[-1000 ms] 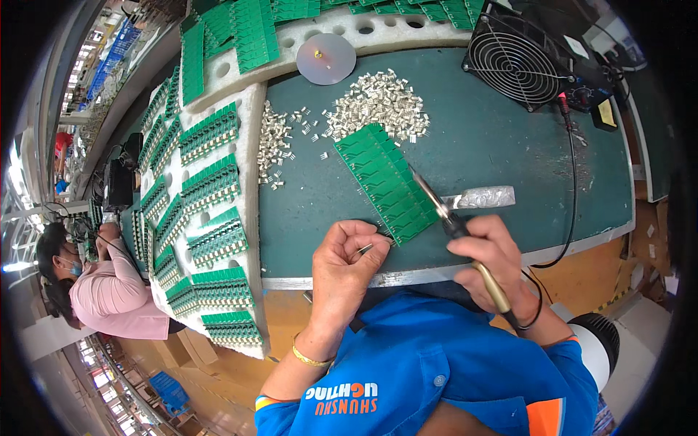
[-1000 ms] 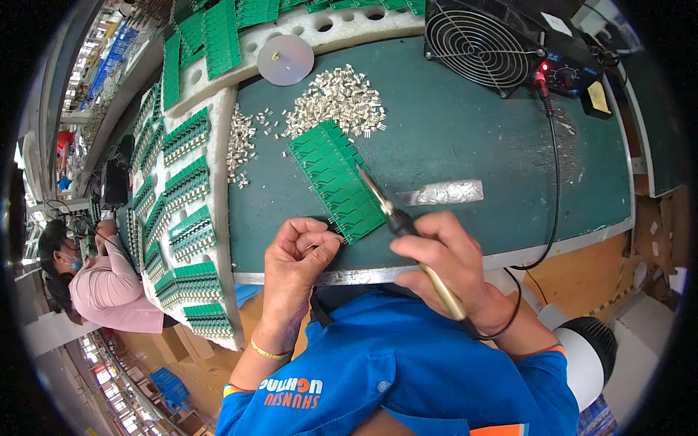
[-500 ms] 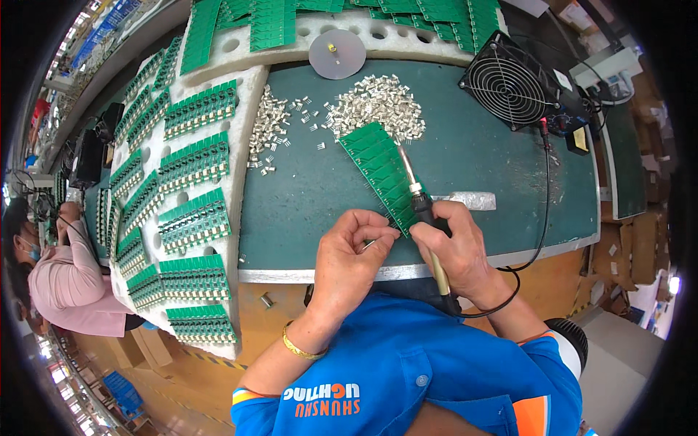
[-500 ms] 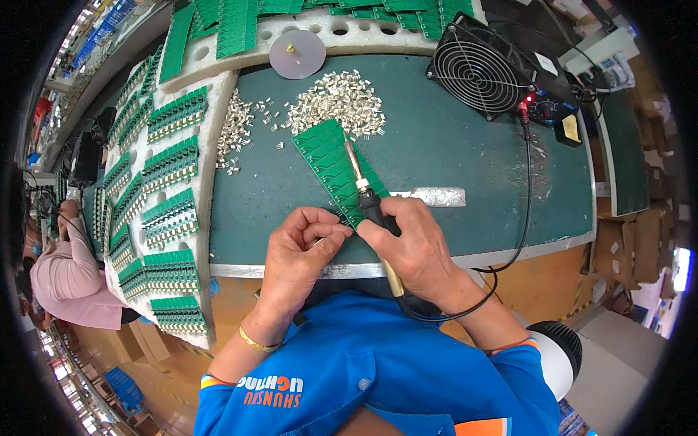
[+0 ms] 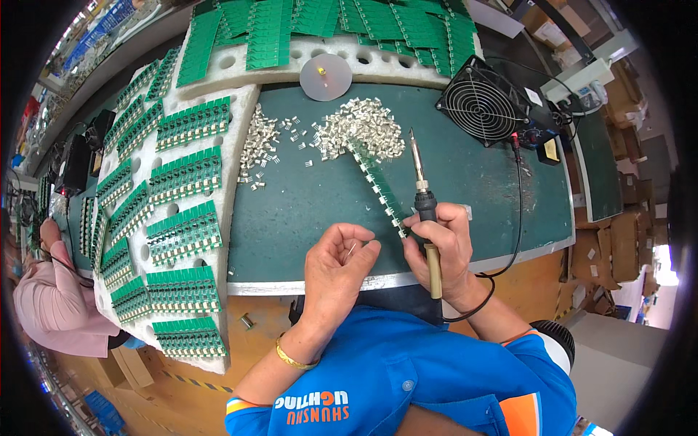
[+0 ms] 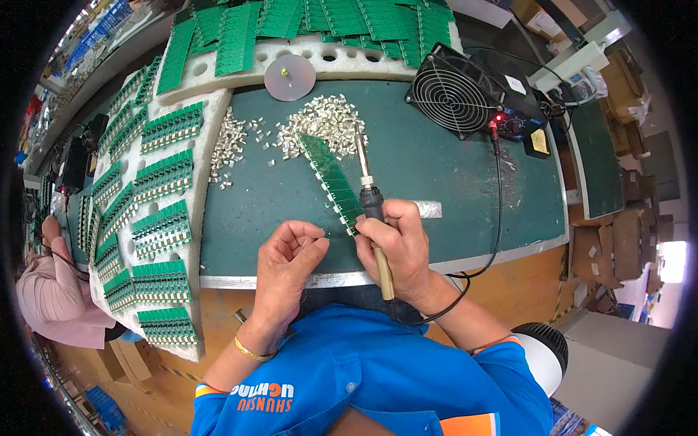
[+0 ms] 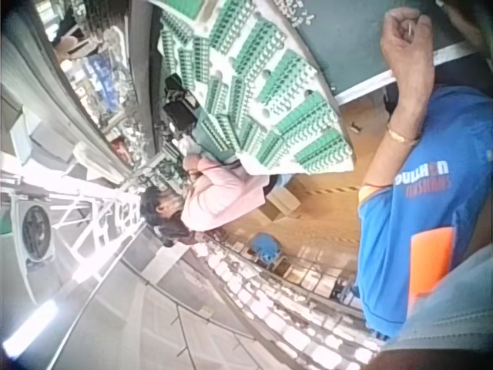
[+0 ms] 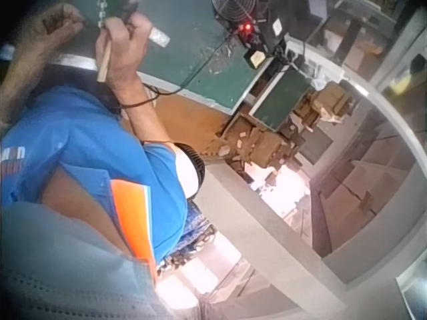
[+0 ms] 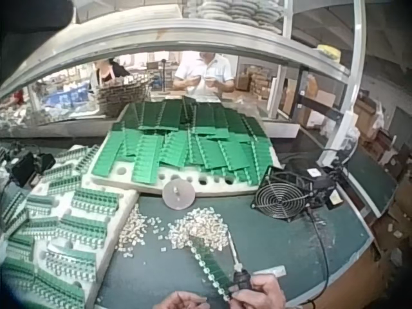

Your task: The person solders electronic components onto circuit boards using a soldering iron and solder wire, attaching pins along the board edges by hand.

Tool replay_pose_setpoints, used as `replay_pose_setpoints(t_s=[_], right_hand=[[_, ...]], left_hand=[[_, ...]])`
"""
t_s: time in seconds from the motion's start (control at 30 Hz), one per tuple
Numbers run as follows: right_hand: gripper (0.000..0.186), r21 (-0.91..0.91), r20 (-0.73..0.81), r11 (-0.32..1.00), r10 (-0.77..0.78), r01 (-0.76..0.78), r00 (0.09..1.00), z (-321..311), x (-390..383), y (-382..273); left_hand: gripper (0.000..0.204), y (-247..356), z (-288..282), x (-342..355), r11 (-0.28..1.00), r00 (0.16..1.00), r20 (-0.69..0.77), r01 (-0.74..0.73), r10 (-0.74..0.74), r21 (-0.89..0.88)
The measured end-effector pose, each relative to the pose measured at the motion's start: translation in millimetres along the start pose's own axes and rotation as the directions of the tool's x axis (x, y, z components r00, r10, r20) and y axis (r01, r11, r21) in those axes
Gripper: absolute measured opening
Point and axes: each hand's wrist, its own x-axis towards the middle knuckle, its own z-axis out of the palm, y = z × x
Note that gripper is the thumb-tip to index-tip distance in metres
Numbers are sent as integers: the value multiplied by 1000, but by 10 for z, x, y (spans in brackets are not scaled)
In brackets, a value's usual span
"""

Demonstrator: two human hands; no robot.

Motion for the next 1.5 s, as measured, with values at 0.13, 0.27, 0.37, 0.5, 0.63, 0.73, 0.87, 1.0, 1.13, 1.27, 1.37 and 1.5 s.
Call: replay_pose_setpoints(t_s=[0.13, 0.27, 0.37, 0.5, 0.63, 0.73, 0.87, 1.0, 1.13, 1.27, 1.37, 1.5], right_hand=[[56, 15, -17, 1000, -5, 5, 1000, 13, -1, -32], [56, 5, -5, 1000, 7, -7, 1000, 2, -1, -47], [54, 7, 8, 1000, 5, -5, 1000, 29, -60, -30], [55, 25, 29, 994, -107, 106, 994, 70, -117, 14], [42, 28, 162, 976, -219, 218, 962, 32, -57, -23], [37, 41, 235, 963, -269, 267, 934, 38, 25, -59], [41, 86, 262, 964, -266, 252, 928, 46, 47, -65], [47, 120, 137, 981, -170, 154, 976, 39, -47, -51], [40, 218, 77, 969, -135, 115, 988, 16, 44, -94], [36, 312, 43, 944, -129, 109, 991, 23, 107, -198], [30, 380, 69, 920, -128, 93, 989, 44, 123, -267], [27, 437, 61, 896, -114, 76, 992, 75, 93, -268]], left_hand=[[11, 9, 44, -13, 999, 1000, 18, 14, -14, 32], [12, 33, 24, -38, 1000, 997, 79, 15, -15, 1], [15, 55, 14, -57, 999, 998, 54, 41, -39, -36], [19, 20, -88, -71, 989, 997, 18, 76, -74, -131], [21, -32, -195, -161, 999, 998, -44, -36, 36, 9], [23, -47, -267, -241, 986, 986, -90, -131, 140, 101], [23, -102, -387, -285, 938, 969, -111, -179, 220, 298], [22, -56, -356, -267, 874, 941, -6, -312, 338, 373], [23, 52, -299, -291, 958, 981, 128, -171, 144, 231], [14, 14, -229, -330, 979, 972, 232, -92, 48, 181], [14, -2, -185, -333, 973, 960, 268, -134, 80, 190], [15, 28, -175, -287, 966, 947, 307, -159, 90, 206]])
